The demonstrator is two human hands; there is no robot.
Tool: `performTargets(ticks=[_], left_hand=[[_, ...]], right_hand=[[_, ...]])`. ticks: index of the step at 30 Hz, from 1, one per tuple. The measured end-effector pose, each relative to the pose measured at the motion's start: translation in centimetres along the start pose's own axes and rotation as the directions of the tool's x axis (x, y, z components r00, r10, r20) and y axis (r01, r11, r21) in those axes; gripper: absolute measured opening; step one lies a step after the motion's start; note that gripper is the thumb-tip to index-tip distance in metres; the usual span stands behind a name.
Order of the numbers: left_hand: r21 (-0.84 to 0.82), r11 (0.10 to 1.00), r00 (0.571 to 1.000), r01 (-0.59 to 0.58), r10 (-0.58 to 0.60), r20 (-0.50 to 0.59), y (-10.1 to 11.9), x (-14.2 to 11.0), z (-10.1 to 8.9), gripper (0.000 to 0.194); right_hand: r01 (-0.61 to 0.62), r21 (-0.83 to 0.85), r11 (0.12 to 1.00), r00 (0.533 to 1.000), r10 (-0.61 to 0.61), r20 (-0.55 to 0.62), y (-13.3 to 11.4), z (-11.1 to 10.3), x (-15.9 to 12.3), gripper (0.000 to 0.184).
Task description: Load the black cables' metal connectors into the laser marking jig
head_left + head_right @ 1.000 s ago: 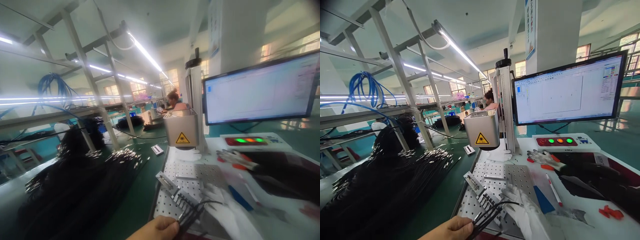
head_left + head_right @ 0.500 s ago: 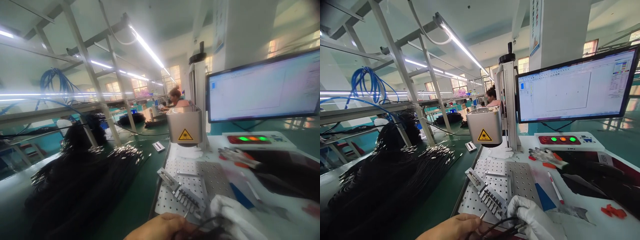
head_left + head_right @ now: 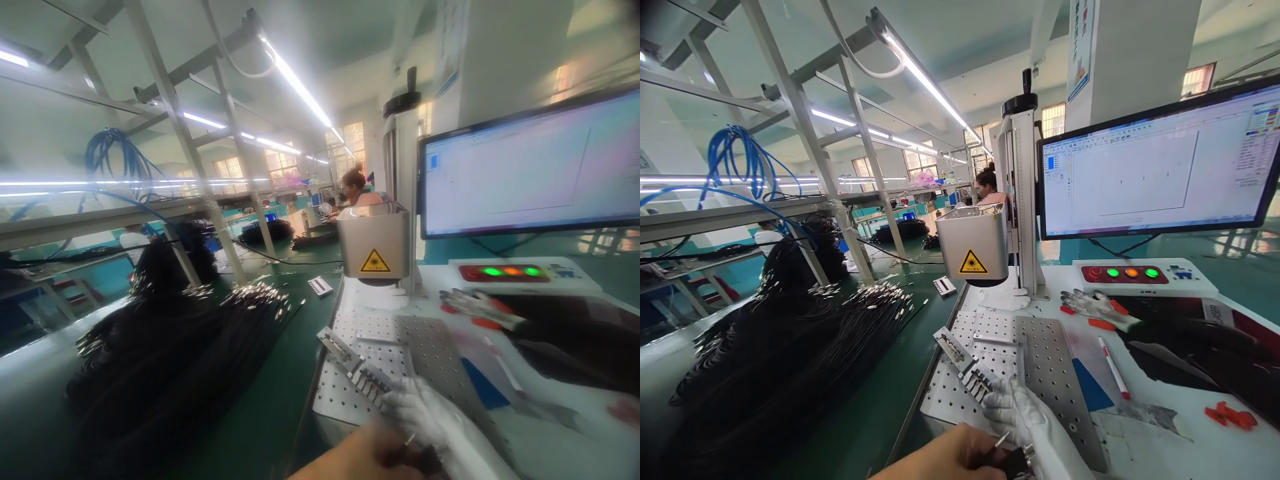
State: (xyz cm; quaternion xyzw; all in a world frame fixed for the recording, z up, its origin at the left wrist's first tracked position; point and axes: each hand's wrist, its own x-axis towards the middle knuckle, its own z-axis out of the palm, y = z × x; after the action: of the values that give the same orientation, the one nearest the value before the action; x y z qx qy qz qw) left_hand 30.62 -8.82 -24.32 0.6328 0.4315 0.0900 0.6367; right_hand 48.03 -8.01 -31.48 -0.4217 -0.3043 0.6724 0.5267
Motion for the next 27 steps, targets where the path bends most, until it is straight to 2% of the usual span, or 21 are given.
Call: performTargets(ticks=[2, 4, 6, 9, 13, 16, 17, 19, 20, 22, 24, 27], left_hand=[[0.050, 0.999, 1.000, -0.005, 0.005, 0.003, -0.5, 0.4, 0.2, 0.032], [0.064, 0.998, 1.000, -0.007, 0.008, -0.015, -0.9, 0.8, 0.4, 0.034], [0.033, 0.999, 0.999, -0.015, 0.016, -0.028, -1.1, 1.0, 0.5, 0.037], [-0.056, 0.997, 0.998, -0.050, 0.051, 0.022, -0.7, 0.6, 0.7, 0.037], [-0.126, 0.989, 0.993, -0.078, 0.088, 0.079, 0.6, 0.0, 1.0, 0.029], [-0.226, 0.966, 0.988, -0.125, 0.143, 0.063, 1.3, 0.2, 1.0, 0.038], [-0.271, 0.953, 0.987, -0.133, 0.151, 0.048, 1.3, 0.3, 1.0, 0.044], [-0.355, 0.929, 0.992, -0.109, 0.123, 0.020, 1.2, 0.8, 1.0, 0.049], [-0.390, 0.917, 0.995, -0.082, 0.096, 0.017, 1.0, 1.0, 0.9, 0.048], [-0.415, 0.908, 0.998, -0.064, 0.070, -0.001, 0.5, 0.9, 0.6, 0.042], [-0.290, 0.955, 0.998, -0.068, 0.062, -0.030, 0.1, 0.2, -0.1, 0.033], [0.040, 0.999, 1.000, 0.008, -0.008, -0.014, 0.0, -2.0, -1.7, 0.015]], right_hand=[[-0.080, -0.014, 0.997, 0.991, 0.081, 0.111, 0.1, -0.2, 0.6, 0.077], [-0.086, -0.113, 0.990, 0.978, 0.105, 0.180, -0.1, -0.1, 0.6, 0.073], [-0.036, -0.190, 0.981, 0.981, 0.072, 0.182, -0.3, 0.4, 0.0, 0.067], [0.045, -0.261, 0.964, 0.987, -0.002, 0.162, -0.5, 1.5, -1.4, 0.059], [0.181, -0.386, 0.904, 0.980, -0.131, 0.153, -0.4, 2.7, -2.0, 0.067], [0.231, -0.518, 0.824, 0.973, -0.206, 0.106, 0.2, 2.5, -1.5, 0.070], [0.265, -0.606, 0.750, 0.959, -0.274, 0.080, 0.5, 2.2, -1.3, 0.068], [0.338, -0.806, 0.485, 0.888, -0.449, 0.102, 1.2, 1.5, -1.0, 0.060], [0.366, -0.868, 0.337, 0.842, -0.516, 0.155, 1.6, 1.1, -0.9, 0.056], [0.413, -0.904, 0.107, 0.768, -0.574, 0.283, 2.4, 0.4, -0.7, 0.048], [0.432, -0.901, -0.038, 0.702, -0.614, 0.362, 3.0, -0.1, -0.4, 0.041], [0.392, -0.907, -0.153, 0.621, -0.683, 0.384, 3.7, 0.0, 0.2, 0.037]])
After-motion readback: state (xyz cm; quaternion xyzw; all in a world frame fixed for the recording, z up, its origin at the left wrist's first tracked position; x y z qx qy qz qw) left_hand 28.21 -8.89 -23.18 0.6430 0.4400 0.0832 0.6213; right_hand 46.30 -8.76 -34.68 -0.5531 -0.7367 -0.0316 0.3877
